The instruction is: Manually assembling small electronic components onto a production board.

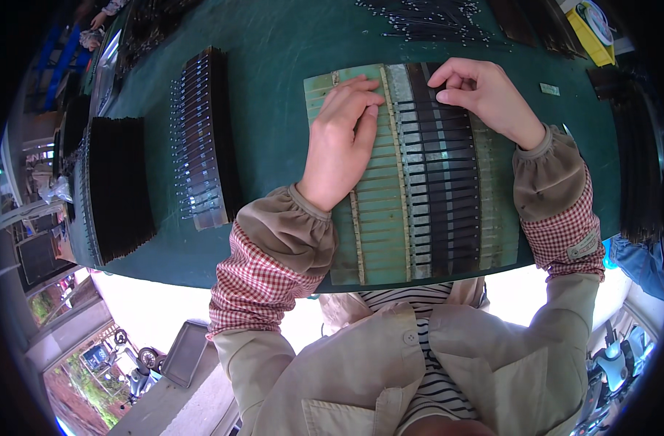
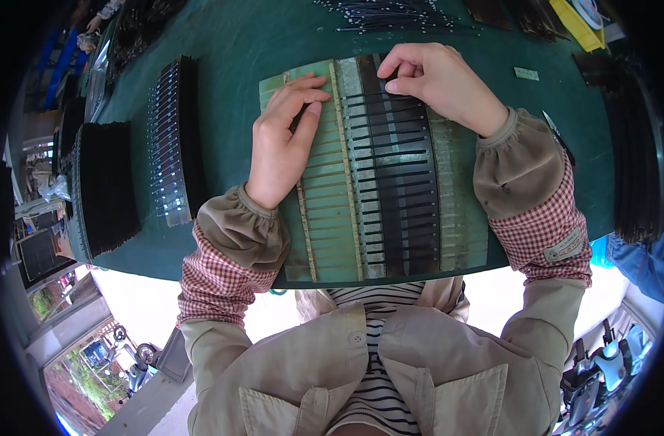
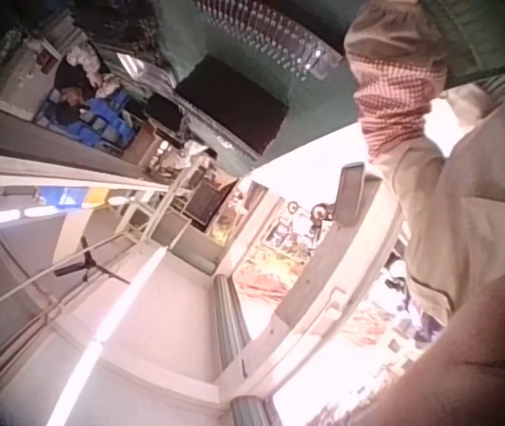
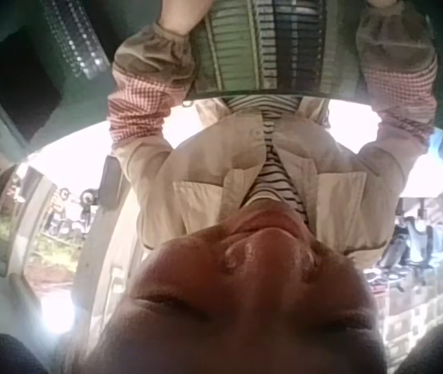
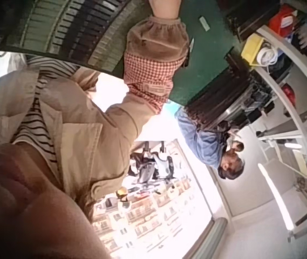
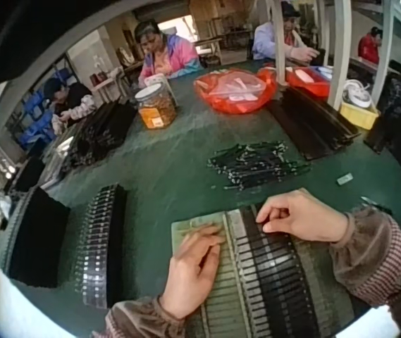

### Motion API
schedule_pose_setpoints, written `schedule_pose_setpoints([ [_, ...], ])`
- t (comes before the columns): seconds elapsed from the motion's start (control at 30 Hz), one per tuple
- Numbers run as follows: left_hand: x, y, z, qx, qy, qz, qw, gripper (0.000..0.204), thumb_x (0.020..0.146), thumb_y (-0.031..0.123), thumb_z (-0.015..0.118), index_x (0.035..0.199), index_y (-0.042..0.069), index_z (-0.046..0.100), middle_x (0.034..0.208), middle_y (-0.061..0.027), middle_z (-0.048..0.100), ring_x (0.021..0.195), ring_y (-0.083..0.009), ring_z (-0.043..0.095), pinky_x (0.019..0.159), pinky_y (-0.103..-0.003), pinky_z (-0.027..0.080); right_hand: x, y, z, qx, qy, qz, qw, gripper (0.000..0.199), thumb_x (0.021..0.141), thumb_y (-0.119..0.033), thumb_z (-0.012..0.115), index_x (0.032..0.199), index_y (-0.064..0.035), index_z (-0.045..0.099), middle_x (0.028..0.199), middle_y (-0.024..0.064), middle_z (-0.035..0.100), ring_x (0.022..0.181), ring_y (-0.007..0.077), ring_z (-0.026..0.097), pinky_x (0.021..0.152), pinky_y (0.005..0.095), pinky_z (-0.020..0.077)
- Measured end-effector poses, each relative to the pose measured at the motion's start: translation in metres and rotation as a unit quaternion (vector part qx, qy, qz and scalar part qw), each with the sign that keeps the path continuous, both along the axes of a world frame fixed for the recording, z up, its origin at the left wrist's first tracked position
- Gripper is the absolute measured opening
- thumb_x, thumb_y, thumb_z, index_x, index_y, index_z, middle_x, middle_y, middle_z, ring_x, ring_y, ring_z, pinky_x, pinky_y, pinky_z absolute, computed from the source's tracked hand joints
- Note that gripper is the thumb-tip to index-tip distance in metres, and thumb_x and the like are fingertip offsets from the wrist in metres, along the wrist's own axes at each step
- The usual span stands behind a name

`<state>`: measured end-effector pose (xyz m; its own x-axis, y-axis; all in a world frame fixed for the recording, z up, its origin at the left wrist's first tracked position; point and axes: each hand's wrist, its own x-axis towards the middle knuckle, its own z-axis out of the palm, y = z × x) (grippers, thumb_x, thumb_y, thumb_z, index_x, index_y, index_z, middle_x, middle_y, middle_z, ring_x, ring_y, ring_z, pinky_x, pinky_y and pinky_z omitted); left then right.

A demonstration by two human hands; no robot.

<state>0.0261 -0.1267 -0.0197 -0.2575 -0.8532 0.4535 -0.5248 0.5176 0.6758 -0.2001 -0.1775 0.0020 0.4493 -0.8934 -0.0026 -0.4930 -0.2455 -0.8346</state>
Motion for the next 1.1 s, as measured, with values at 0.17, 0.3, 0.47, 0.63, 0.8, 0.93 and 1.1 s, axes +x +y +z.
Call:
schedule_pose_setpoints([
  [0.17,-0.010,0.009,0.008,-0.098,-0.225,-0.017,0.969,0.030,0.078,-0.008,0.050,0.107,-0.002,0.058,0.120,-0.0169,0.053,0.111,-0.0329,0.051,0.093,-0.036,0.042,0.006,0.005,0.004,-0.057,0.064,-0.024,0.996,0.011,0.077,-0.006,0.064,0.087,-0.0031,0.061,0.064,0.0020,0.056,0.058,0.0108,0.052,0.057,0.0249,0.0421],
  [0.3,-0.011,0.009,0.009,-0.090,-0.257,-0.016,0.962,0.036,0.077,-0.009,0.049,0.112,-0.002,0.055,0.125,-0.0176,0.049,0.114,-0.0337,0.048,0.096,-0.038,0.040,0.013,0.011,0.013,-0.140,0.177,-0.050,0.973,0.008,0.077,-0.007,0.064,0.083,-0.0041,0.061,0.067,0.0031,0.058,0.062,0.0123,0.054,0.058,0.0260,0.0427],
  [0.47,-0.003,0.008,0.008,-0.038,-0.056,-0.034,0.997,0.032,0.079,-0.007,0.049,0.111,-0.003,0.055,0.122,-0.0176,0.052,0.112,-0.0340,0.049,0.095,-0.038,0.040,-0.025,-0.006,0.019,-0.182,0.019,-0.073,0.980,0.009,0.077,-0.008,0.065,0.083,-0.0030,0.062,0.069,0.0048,0.059,0.064,0.0132,0.055,0.060,0.0264,0.0439],
  [0.63,-0.005,0.010,0.007,-0.023,0.043,-0.013,0.999,0.028,0.081,-0.004,0.051,0.109,-0.002,0.056,0.115,-0.0173,0.056,0.110,-0.0341,0.050,0.094,-0.038,0.041,-0.046,-0.045,0.032,-0.146,-0.002,-0.117,0.982,0.012,0.075,-0.009,0.067,0.083,-0.0011,0.062,0.072,0.0064,0.058,0.068,0.0136,0.056,0.064,0.0252,0.0450],
  [0.8,-0.005,0.011,0.009,-0.046,0.023,-0.005,0.999,0.025,0.080,-0.004,0.054,0.105,-0.001,0.057,0.108,-0.0162,0.058,0.109,-0.0338,0.051,0.092,-0.038,0.042,-0.022,-0.082,0.017,-0.179,0.092,-0.019,0.979,0.016,0.071,-0.009,0.070,0.082,-0.0010,0.062,0.079,0.0070,0.059,0.076,0.0183,0.057,0.071,0.0301,0.0458],
  [0.93,-0.006,0.008,0.006,-0.057,0.027,-0.008,0.998,0.025,0.077,-0.005,0.054,0.101,-0.002,0.057,0.103,-0.0153,0.058,0.106,-0.0351,0.050,0.090,-0.040,0.042,0.000,-0.093,0.001,-0.256,0.157,0.001,0.954,0.019,0.068,-0.009,0.073,0.080,-0.0017,0.060,0.079,0.0085,0.060,0.080,0.0244,0.056,0.075,0.0357,0.0442],
  [1.1,-0.004,0.006,0.004,-0.059,0.035,-0.011,0.998,0.024,0.075,-0.006,0.055,0.099,-0.002,0.057,0.099,-0.0146,0.058,0.104,-0.0357,0.050,0.088,-0.041,0.043,0.002,-0.099,0.007,-0.231,0.237,0.009,0.944,0.016,0.069,-0.008,0.070,0.079,-0.0031,0.058,0.080,0.0091,0.060,0.084,0.0271,0.055,0.076,0.0374,0.0419],
])
